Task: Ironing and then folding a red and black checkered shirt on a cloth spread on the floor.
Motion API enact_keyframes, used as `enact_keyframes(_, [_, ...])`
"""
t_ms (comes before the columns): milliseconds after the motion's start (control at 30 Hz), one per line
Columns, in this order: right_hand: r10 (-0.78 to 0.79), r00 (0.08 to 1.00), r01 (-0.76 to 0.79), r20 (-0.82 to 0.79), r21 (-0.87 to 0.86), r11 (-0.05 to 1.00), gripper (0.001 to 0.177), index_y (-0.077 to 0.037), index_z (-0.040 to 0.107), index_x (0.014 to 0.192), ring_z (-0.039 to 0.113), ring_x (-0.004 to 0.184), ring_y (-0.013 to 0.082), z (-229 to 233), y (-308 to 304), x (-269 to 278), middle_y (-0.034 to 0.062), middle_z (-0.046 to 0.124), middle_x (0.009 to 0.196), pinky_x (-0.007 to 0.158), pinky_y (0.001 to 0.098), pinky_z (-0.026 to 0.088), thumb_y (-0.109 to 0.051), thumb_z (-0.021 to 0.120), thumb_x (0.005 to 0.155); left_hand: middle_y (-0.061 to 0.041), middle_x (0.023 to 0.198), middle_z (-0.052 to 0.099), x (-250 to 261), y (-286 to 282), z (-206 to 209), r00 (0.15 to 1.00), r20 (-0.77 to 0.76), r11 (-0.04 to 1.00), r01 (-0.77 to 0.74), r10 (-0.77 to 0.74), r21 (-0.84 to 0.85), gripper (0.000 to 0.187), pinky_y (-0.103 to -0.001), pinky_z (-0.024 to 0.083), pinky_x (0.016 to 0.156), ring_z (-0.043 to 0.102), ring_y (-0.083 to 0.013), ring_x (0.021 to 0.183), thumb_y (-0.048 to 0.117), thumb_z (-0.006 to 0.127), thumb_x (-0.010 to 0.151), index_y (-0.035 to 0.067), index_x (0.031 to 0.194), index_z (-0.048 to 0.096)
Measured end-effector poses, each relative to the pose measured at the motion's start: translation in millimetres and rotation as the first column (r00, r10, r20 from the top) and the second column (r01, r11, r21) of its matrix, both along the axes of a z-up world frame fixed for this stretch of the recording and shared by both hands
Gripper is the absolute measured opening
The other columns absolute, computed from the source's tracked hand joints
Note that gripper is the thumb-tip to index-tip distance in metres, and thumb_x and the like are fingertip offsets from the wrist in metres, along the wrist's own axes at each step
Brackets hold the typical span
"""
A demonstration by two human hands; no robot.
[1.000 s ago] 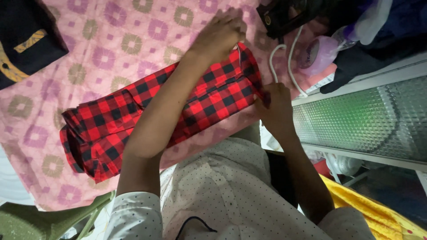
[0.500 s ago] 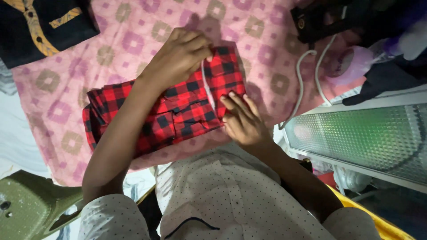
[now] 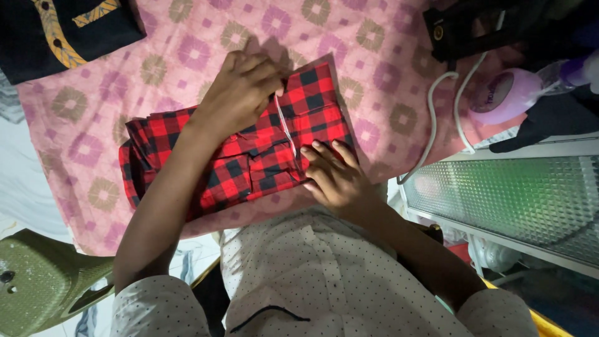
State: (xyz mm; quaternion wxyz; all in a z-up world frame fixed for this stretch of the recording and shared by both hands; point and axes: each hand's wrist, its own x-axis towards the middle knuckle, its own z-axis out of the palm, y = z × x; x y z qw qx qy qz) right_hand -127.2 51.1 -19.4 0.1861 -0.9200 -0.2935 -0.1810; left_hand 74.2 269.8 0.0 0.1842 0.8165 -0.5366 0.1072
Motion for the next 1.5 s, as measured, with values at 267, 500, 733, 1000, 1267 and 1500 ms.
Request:
enact_keyframes(267, [-0.245,0.948,0.237,-0.201,-0.063,0.969,0.063,0.009,0.039,0.155,0.028,0.157,0.0362,4.1,-11.6,19.8,0.0268,0.033,0.165,0.13,0.0495,0.019,-0.024,0.054,0.104,-0.015,0.162,0.046,-23.1,-80.0,-16.2,0.998,-0.048,1.0,-0.029,0.028,-0.007,0.049,-0.053,0.021,0.129,0.034,-0.0266,0.154,0.017,0.056,0.104,0.004,0.151,0.052])
enact_keyframes(500, [-0.328,0.934,0.29,-0.141,-0.235,0.928,0.067,0.008,0.044,0.153,0.032,0.154,0.0349,-7.8,-14.1,6.7,0.0252,0.038,0.163,0.127,0.0479,0.02,-0.036,0.052,0.104,-0.007,0.172,0.02,-19.1,-87.1,-31.3,0.967,-0.143,0.927,-0.151,0.21,0.342,0.062,-0.053,0.008,0.128,0.017,-0.0234,0.158,0.031,0.029,0.108,0.01,0.165,0.019])
enact_keyframes(733, [-0.325,0.945,0.307,-0.037,-0.241,0.921,0.064,0.011,0.048,0.148,0.04,0.15,0.0391,3.6,-11.4,-24.5,0.0297,0.044,0.158,0.125,0.0496,0.026,-0.034,0.054,0.103,-0.012,0.171,0.021,-23.9,-82.2,-45.4,0.945,-0.175,0.941,-0.227,0.275,0.252,0.062,-0.053,0.008,0.127,0.017,-0.0259,0.157,0.032,0.028,0.108,0.003,0.163,0.022])
enact_keyframes(1000, [-0.21,0.963,0.218,-0.166,0.027,0.976,0.053,0.01,0.05,0.144,0.049,0.141,0.0396,51.6,-18.2,-73.3,0.0292,0.053,0.148,0.12,0.0503,0.035,-0.024,0.05,0.104,-0.02,0.17,0.021,-55.7,-76.4,-42.1,0.922,-0.006,0.903,-0.377,0.387,0.207,0.064,-0.054,0.01,0.126,0.017,-0.0317,0.158,0.034,0.026,0.11,-0.006,0.16,0.026])
enact_keyframes(1267, [-0.133,0.947,0.212,-0.292,0.258,0.943,0.046,0.007,0.052,0.144,0.055,0.137,0.038,62.7,-11.8,-108.5,0.0266,0.056,0.144,0.117,0.047,0.043,-0.017,0.051,0.104,-0.022,0.167,0.031,-63.4,-83.1,-47.3,0.941,-0.049,0.931,-0.324,0.336,0.17,0.061,-0.056,0.01,0.126,0.023,-0.0328,0.157,0.034,0.033,0.11,-0.006,0.156,0.036])
enact_keyframes(1500, [-0.094,0.971,0.155,-0.221,0.281,0.947,0.042,0.004,0.054,0.141,0.057,0.136,0.0368,53.3,1.4,-93.2,0.0242,0.057,0.143,0.116,0.046,0.047,-0.015,0.053,0.104,-0.023,0.167,0.032,-56.1,-83.5,-46.9,0.932,-0.035,0.927,-0.355,0.361,0.121,0.06,-0.055,0.01,0.128,0.024,-0.0318,0.157,0.032,0.035,0.11,-0.006,0.156,0.035])
